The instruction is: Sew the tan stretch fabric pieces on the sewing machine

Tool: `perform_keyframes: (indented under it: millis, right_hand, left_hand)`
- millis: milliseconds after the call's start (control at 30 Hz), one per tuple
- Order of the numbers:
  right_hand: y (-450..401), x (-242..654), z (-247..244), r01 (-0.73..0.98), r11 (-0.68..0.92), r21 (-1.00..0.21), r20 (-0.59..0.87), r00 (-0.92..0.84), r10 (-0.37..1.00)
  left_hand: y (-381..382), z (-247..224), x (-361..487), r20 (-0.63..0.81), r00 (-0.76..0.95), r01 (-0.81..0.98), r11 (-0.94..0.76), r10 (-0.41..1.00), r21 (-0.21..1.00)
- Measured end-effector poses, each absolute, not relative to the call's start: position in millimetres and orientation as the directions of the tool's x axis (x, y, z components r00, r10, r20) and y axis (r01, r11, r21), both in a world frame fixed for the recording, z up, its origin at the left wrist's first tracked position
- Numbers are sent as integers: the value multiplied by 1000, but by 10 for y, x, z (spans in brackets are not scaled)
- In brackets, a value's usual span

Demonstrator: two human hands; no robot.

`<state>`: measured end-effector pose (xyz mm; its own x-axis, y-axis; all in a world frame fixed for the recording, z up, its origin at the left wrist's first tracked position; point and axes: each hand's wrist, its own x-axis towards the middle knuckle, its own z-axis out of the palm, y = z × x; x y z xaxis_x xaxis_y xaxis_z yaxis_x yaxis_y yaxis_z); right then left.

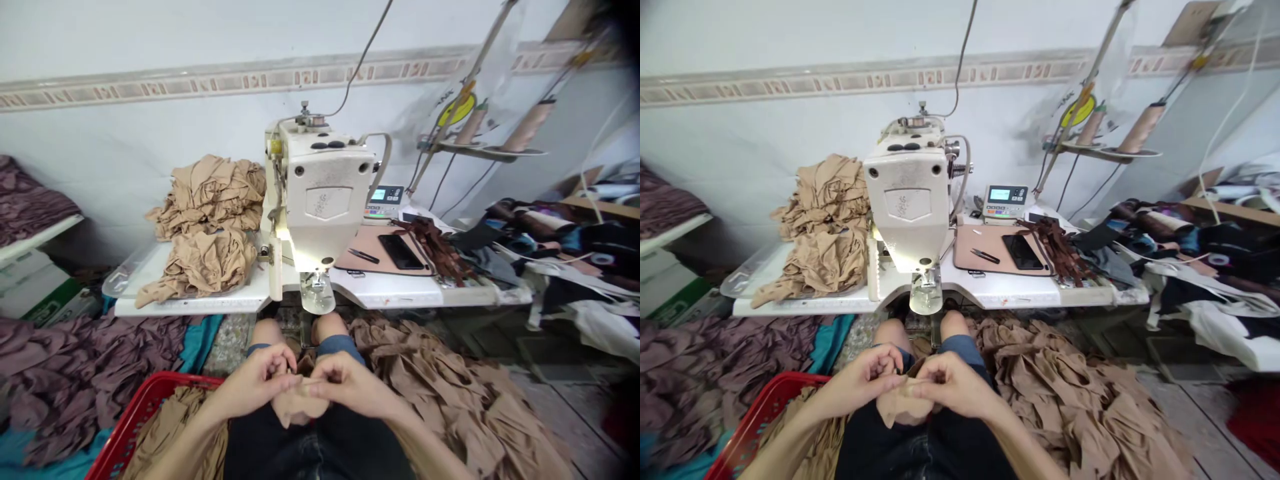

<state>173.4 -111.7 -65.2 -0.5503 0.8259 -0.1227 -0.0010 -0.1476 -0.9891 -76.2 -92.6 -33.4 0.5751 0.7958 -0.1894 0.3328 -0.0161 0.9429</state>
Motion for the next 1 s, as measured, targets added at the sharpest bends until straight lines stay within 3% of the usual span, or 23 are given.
perform_keyframes:
  millis: [233,433,600,733,867,1000]
  right_hand:
    - [-1022,2049,-300,109,-31,-994,-60,-276,959]
    - [-1177,2034,-302,243,98,-965,67,-132,989]
    - [-1212,2011,-156,356,253,-899,263,-22,965]
    - [-1081,1981,16,335,262,-905,288,29,957]
    - [-880,1973,33,175,124,-977,139,76,987]
    - [-722,1983,-30,-23,-1,-1000,-3,104,995]
  left_hand:
    - [-852,-374,-711,-75,509,224,-48,857,974]
    - [-749,-369,-605,215,505,398,-447,836,801]
    - [-754,-352,-565,325,521,405,-563,789,720]
    - [-700,-202,-476,309,453,371,-492,836,788]
    - [-551,-43,-396,181,379,321,-312,908,894]
    - [-414,38,-342,100,319,328,-209,942,922]
